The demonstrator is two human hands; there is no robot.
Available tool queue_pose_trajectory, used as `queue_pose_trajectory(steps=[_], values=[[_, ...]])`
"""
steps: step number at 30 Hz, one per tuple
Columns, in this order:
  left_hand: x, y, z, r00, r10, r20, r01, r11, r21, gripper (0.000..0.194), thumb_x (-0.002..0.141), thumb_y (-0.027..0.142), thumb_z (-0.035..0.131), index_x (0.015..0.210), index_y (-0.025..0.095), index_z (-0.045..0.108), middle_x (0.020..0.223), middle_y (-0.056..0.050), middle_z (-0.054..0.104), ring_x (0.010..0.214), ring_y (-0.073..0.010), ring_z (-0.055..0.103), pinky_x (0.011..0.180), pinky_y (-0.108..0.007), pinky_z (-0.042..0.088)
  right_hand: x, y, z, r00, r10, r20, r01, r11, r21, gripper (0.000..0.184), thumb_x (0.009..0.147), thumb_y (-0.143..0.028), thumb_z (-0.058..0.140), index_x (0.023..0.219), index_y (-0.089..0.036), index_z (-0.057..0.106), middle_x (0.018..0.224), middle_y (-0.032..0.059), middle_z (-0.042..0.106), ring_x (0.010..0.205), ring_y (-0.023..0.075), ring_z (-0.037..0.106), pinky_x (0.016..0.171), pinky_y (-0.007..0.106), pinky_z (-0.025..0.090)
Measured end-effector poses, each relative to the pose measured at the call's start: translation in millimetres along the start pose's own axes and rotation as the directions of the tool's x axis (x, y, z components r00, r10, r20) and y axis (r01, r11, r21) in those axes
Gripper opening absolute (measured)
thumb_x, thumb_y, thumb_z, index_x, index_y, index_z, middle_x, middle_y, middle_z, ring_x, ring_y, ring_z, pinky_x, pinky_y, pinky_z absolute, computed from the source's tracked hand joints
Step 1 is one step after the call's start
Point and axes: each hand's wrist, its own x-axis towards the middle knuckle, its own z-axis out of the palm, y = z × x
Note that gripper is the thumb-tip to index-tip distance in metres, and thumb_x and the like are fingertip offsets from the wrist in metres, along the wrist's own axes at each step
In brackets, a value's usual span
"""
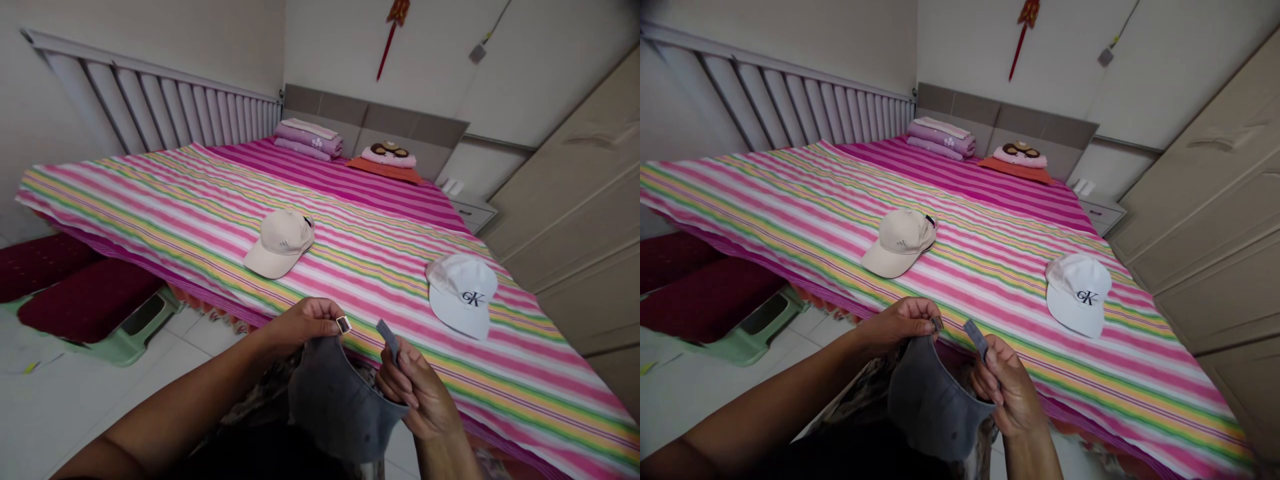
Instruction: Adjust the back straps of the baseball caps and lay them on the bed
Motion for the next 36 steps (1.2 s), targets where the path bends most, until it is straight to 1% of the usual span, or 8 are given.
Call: queue_pose_trajectory(steps=[4,7,10,13,17,22,29,36], values=[[-0.7,2.1,2.0,1.0,-0.025,0.006,0.025,1.0,0.006,0.026,0.059,0.028,0.074,0.074,0.01,0.062,0.06,-0.002,0.061,0.047,-0.0054,0.051,0.045,-0.015,0.035,0.4,-1.0,3.3,0.999,0.017,-0.029,-0.019,0.998,-0.067,0.012,0.072,-0.028,0.065,0.07,-0.018,0.058,0.04,-0.0084,0.04,0.032,0.0022,0.022,0.036,0.017,0.02],[-1.4,2.0,2.5,0.999,-0.043,0.033,0.043,0.999,0.013,0.025,0.06,0.028,0.073,0.074,0.01,0.062,0.061,-0.002,0.061,0.047,-0.0052,0.051,0.044,-0.015,0.035,1.2,-5.6,8.6,0.998,0.013,-0.058,-0.024,0.981,-0.193,0.016,0.07,-0.028,0.068,0.068,-0.016,0.057,0.054,-0.0018,0.056,0.037,0.0036,0.035,0.039,0.018,0.024],[-1.1,0.4,1.8,0.997,-0.053,0.055,0.052,0.999,0.014,0.024,0.062,0.028,0.072,0.074,0.011,0.062,0.062,-0.002,0.061,0.048,-0.0051,0.051,0.045,-0.015,0.035,2.5,-9.6,12.9,0.998,0.021,-0.057,-0.036,0.962,-0.27,0.017,0.07,-0.029,0.067,0.07,-0.016,0.056,0.06,0.0002,0.059,0.037,0.0041,0.038,0.037,0.018,0.022],[-0.3,-0.8,1.6,0.995,-0.066,0.072,0.066,0.998,0.007,0.023,0.062,0.028,0.072,0.074,0.011,0.062,0.062,-0.002,0.061,0.049,-0.0057,0.052,0.047,-0.015,0.036,3.9,-9.4,13.3,0.998,0.028,-0.061,-0.043,0.961,-0.273,0.017,0.072,-0.03,0.066,0.072,-0.017,0.056,0.053,-0.0024,0.056,0.034,0.0019,0.031,0.036,0.018,0.017],[0.0,-0.9,2.9,0.993,-0.083,0.081,0.083,0.997,0.003,0.023,0.063,0.028,0.072,0.075,0.011,0.063,0.062,-0.002,0.062,0.051,-0.0063,0.053,0.049,-0.016,0.037,5.8,-4.5,10.1,0.996,0.024,-0.09,-0.045,0.97,-0.24,0.018,0.072,-0.032,0.066,0.071,-0.016,0.058,0.037,-0.009,0.041,0.031,0.0011,0.021,0.037,0.018,0.014],[0.0,-2.4,2.6,0.993,-0.076,0.095,0.076,0.997,0.007,0.022,0.065,0.028,0.071,0.076,0.011,0.063,0.064,-0.002,0.063,0.054,-0.0065,0.054,0.052,-0.016,0.038,10.3,-0.7,10.2,0.991,0.024,-0.133,-0.049,0.981,-0.187,0.02,0.067,-0.033,0.07,0.069,-0.016,0.06,0.034,-0.012,0.03,0.031,0.0011,0.016,0.036,0.018,0.013],[1.4,-4.9,3.7,0.992,-0.057,0.116,0.059,0.998,-0.009,0.021,0.065,0.028,0.071,0.076,0.011,0.063,0.065,-0.002,0.063,0.056,-0.0073,0.055,0.055,-0.017,0.039,14.8,3.4,12.1,0.991,0.041,-0.124,-0.06,0.986,-0.154,0.021,0.069,-0.032,0.068,0.061,-0.016,0.056,0.033,-0.0123,0.027,0.031,0.0019,0.014,0.036,0.019,0.013],[2.9,-8.2,3.6,0.99,-0.046,0.131,0.049,0.999,-0.02,0.022,0.064,0.028,0.072,0.077,0.012,0.063,0.066,-0.002,0.063,0.056,-0.0076,0.055,0.055,-0.018,0.039,16.1,6.6,14.1,0.983,0.067,-0.169,-0.102,0.973,-0.207,0.023,0.066,-0.035,0.07,0.065,-0.015,0.058,0.033,-0.012,0.03,0.031,0.0015,0.014,0.035,0.019,0.01]])
